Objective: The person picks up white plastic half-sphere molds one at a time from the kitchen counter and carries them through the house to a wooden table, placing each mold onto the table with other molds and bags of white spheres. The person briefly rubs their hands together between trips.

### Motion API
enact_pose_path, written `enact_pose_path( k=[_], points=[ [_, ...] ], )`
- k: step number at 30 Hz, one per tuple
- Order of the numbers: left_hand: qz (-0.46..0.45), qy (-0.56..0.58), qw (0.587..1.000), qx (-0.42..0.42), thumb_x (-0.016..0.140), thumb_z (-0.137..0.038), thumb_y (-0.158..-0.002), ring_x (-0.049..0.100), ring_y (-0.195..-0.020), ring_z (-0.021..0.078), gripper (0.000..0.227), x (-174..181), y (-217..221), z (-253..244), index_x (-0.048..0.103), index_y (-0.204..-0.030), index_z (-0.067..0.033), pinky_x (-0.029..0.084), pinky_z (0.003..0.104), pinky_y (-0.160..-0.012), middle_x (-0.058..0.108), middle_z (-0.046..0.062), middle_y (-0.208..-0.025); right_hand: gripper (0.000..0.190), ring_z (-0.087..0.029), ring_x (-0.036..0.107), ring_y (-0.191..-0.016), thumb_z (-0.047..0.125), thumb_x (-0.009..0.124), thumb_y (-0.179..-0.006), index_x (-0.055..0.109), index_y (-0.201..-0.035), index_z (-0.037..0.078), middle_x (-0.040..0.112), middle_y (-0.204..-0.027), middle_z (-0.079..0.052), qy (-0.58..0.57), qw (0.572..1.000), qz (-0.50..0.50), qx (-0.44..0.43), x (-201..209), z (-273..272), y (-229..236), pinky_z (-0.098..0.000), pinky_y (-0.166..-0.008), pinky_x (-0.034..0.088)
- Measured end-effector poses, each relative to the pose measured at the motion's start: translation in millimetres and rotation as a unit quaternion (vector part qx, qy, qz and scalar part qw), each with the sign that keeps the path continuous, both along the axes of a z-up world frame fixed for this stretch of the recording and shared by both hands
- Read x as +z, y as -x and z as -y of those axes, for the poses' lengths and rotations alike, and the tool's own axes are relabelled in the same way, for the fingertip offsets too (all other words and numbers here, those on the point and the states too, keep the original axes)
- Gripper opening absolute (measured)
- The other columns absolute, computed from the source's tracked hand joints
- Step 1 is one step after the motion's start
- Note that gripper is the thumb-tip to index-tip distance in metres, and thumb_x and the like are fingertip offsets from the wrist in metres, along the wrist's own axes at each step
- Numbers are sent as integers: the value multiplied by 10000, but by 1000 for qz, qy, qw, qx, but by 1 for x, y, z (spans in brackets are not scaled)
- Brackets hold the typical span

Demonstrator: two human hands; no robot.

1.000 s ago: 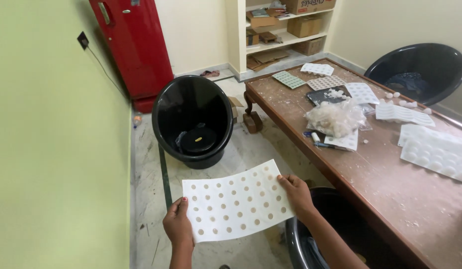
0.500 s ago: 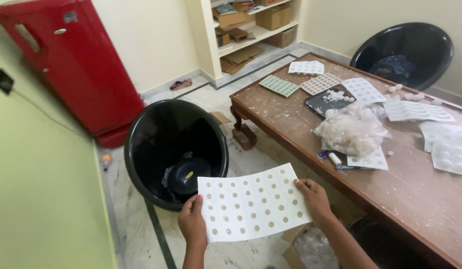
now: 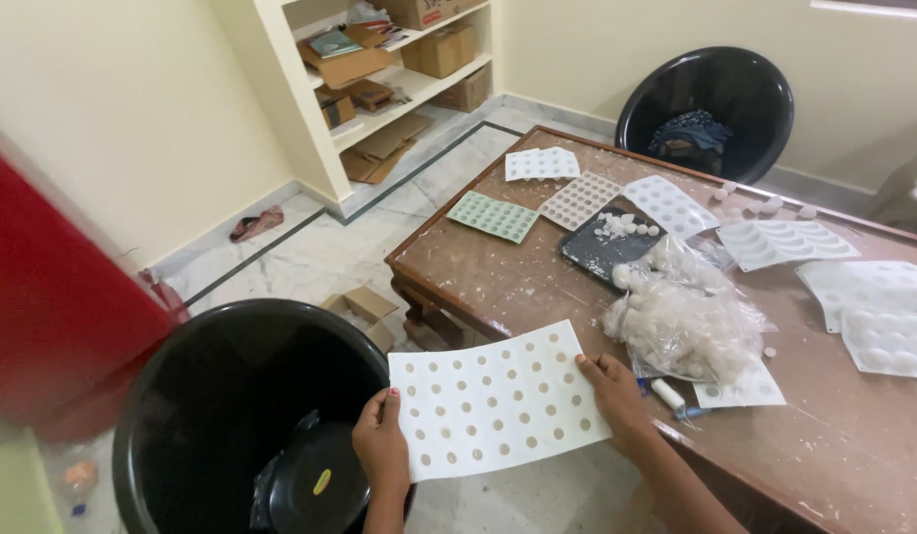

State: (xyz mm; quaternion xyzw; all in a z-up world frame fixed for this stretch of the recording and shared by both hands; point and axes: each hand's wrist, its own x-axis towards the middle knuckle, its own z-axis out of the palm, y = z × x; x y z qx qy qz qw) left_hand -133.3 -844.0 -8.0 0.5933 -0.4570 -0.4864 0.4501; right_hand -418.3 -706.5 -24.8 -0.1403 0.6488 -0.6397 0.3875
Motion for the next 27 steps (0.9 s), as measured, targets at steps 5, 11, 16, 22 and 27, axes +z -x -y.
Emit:
enact_pose_path(
  k=[5,11,16,22,27],
  points=[
    [100,76,988,-93,654,-295,-971,723,-781,239,300,-31,64,106,752,-1073,-31,544,363,-736,782,148,-890,284,-152,647,-575,290,588,-995,693,-1032,29,699,-778,-77,-50,997,-34,-47,1,69,45,-321,-532,537],
    [155,153,956,-198,624,-282,-963,732,-781,268,267,-77,161,227,716,-1050,-46,544,396,-695,764,148,-867,319,-154,649,-644,305,584,-1010,702,-1052,12,703,-811,-80,-106,983,-50,-141,-40,138,107,-322,-611,543],
    [179,141,929,-291,597,-255,-1004,704,-759,282,244,-91,241,310,667,-1027,-22,535,406,-688,732,156,-854,318,-149,627,-699,301,575,-1031,682,-1054,3,700,-853,-88,-117,971,-56,-200,-82,193,151,-319,-659,526],
    [153,146,907,-365,552,-232,-1013,699,-772,275,225,-149,325,365,633,-1085,-34,534,401,-685,718,147,-923,308,-124,617,-751,287,584,-1016,679,-1048,-4,717,-878,-70,-161,948,-101,-257,-141,236,204,-304,-687,509],
    [186,162,900,-361,578,-242,-1016,677,-767,303,225,-231,383,397,646,-1042,-28,521,417,-685,714,147,-929,306,-126,595,-756,282,588,-1025,672,-1037,-12,707,-874,-79,-151,950,-73,-264,-209,257,252,-302,-689,496]
  ],
)
